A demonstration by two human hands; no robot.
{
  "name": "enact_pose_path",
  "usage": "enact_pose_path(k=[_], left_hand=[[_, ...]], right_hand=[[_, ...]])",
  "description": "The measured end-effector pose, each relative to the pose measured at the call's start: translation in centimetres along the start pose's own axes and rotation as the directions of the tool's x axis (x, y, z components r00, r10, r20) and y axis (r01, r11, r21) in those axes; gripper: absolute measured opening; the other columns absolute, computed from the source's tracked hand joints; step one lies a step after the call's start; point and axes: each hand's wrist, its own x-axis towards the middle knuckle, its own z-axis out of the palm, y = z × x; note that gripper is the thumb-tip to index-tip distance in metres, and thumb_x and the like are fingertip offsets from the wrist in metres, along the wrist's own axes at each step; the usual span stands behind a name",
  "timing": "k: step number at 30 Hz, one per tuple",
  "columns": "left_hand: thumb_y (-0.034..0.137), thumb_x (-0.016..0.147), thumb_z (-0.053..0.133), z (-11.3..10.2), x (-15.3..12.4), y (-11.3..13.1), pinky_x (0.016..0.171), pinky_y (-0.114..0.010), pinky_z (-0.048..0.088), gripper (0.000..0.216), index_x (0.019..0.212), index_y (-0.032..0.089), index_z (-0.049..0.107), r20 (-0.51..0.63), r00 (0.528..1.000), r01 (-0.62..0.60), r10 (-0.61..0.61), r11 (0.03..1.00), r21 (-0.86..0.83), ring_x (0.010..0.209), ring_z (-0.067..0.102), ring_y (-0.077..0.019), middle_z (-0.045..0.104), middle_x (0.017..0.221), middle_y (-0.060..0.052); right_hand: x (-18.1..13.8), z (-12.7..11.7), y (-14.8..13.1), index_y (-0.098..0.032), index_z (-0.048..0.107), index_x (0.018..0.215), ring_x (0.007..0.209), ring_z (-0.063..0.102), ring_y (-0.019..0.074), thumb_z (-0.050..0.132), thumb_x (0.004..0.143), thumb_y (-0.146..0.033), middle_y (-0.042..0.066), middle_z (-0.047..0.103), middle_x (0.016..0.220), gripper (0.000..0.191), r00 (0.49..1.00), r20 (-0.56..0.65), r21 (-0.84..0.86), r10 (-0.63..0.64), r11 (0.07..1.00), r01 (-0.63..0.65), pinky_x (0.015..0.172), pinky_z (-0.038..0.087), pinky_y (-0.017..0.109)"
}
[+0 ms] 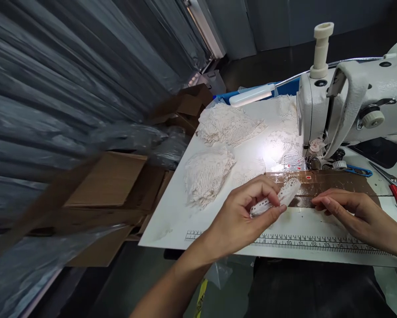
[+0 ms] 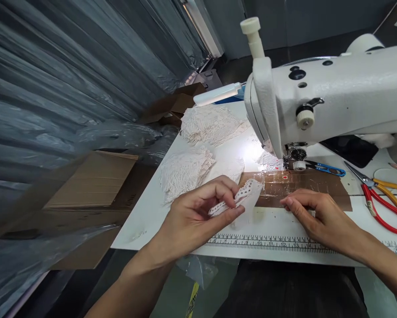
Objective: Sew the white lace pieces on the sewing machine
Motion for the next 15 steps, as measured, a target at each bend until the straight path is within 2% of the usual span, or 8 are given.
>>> enact_pose_path(k=[3,5,7,11,15], left_hand=[[0.020,0.084,0.068,0.8,0.7,-0.9,0.081,-0.029,0.050,0.004,0.082,0.017,0.065,0.067,0.998,-0.021,0.020,1.000,0.018,0.085,0.059,-0.0139,0.062,0.087,-0.003],[0.022,0.086,0.066,1.4,0.9,-1.4,0.082,-0.031,0.051,0.006,0.089,0.017,0.068,0.139,0.990,-0.020,0.020,1.000,-0.005,0.088,0.060,-0.0150,0.064,0.091,-0.004],[0.022,0.089,0.061,1.9,1.1,-1.7,0.079,-0.030,0.052,0.010,0.092,0.017,0.070,0.185,0.983,-0.015,0.018,1.000,-0.016,0.090,0.060,-0.0150,0.064,0.094,-0.006],[0.021,0.089,0.061,2.2,1.2,-1.9,0.076,-0.028,0.051,0.011,0.090,0.016,0.070,0.189,0.982,0.005,0.001,0.999,-0.032,0.087,0.060,-0.0143,0.064,0.092,-0.006],[0.024,0.083,0.066,2.1,1.1,-1.8,0.068,-0.024,0.050,0.011,0.080,0.014,0.064,0.159,0.984,0.103,-0.083,0.988,-0.118,0.076,0.057,-0.0116,0.061,0.084,-0.004]], right_hand=[[0.3,0.6,-0.1,-0.021,0.070,0.111,0.089,0.067,0.0204,0.046,0.093,-0.062,0.009,0.069,0.104,0.051,0.989,0.090,0.244,0.117,0.960,-0.136,0.080,0.057,0.034],[0.6,1.0,-0.2,-0.021,0.065,0.121,0.093,0.067,0.0212,0.047,0.092,-0.065,0.010,0.068,0.110,0.057,0.982,0.133,0.389,0.135,0.904,-0.177,0.087,0.056,0.038],[0.8,1.3,-0.2,-0.021,0.065,0.123,0.099,0.065,0.0218,0.045,0.092,-0.066,0.011,0.067,0.113,0.058,0.980,0.147,0.460,0.133,0.868,-0.187,0.092,0.055,0.041],[1.1,1.7,-0.2,-0.020,0.066,0.118,0.101,0.063,0.0225,0.050,0.090,-0.065,0.010,0.067,0.109,0.055,0.983,0.107,0.378,0.152,0.908,-0.181,0.090,0.054,0.039],[1.1,2.2,-0.1,-0.017,0.064,0.111,0.083,0.064,0.0190,0.063,0.083,-0.055,0.008,0.067,0.094,0.048,0.986,0.123,0.331,0.114,0.932,-0.149,0.072,0.056,0.031]])
